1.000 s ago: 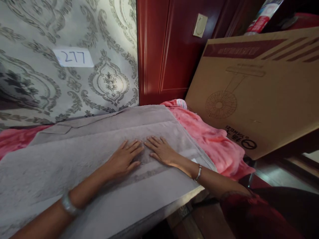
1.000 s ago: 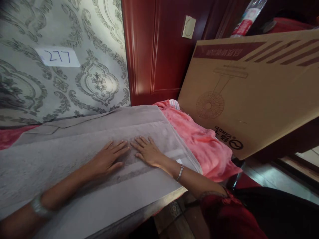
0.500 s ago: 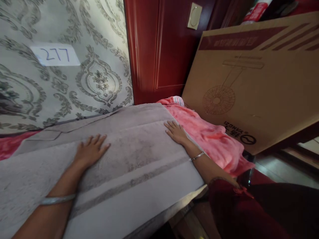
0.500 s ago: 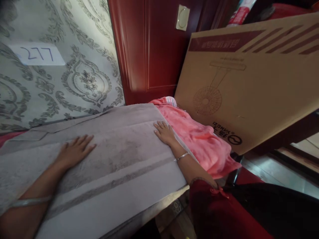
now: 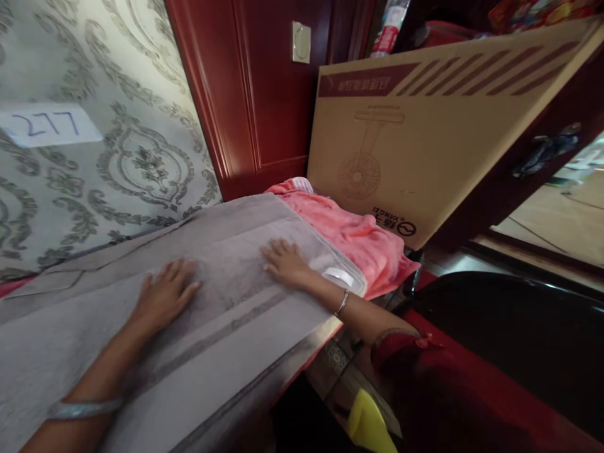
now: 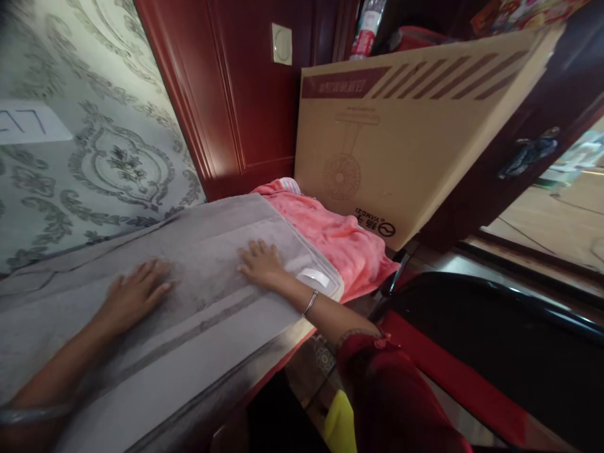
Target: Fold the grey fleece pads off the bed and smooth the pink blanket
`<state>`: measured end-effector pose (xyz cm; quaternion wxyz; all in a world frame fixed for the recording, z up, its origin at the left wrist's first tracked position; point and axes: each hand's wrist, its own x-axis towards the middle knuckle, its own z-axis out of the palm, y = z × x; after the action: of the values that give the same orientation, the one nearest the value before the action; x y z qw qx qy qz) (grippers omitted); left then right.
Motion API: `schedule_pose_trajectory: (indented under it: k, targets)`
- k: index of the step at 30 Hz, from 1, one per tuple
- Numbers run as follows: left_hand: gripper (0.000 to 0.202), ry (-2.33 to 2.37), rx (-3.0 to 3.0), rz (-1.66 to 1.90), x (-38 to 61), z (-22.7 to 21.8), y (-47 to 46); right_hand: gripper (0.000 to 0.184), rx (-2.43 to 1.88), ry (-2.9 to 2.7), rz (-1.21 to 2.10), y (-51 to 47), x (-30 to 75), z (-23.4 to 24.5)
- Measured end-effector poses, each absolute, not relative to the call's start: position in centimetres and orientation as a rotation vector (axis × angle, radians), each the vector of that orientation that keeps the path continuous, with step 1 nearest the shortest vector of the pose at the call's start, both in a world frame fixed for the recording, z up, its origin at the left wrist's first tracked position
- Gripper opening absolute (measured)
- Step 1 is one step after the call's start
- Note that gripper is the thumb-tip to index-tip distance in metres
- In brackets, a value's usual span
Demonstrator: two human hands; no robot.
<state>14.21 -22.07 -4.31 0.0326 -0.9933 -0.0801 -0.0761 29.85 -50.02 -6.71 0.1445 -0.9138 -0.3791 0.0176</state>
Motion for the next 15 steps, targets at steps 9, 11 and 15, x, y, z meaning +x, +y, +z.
schedule_pose_trajectory:
  k: [9,11,15]
  targets:
    - [0.062,-0.033,-3.079,-0.238,14.0,-7.8,-27.2,0.063,-2.715,-1.004,0.112,-54.1,28.4,-7.9]
    - [0.056,-0.074,-3.108,-0.231,13.8,-7.4,-26.8,0.062,-2.730,-0.939,0.111,-54.5,28.6,-7.6]
    - [0.046,-0.138,-3.132,-0.203,12.6,-6.2,-26.2,0.062,-2.719,-0.919,0.087,-54.6,28.2,-7.4]
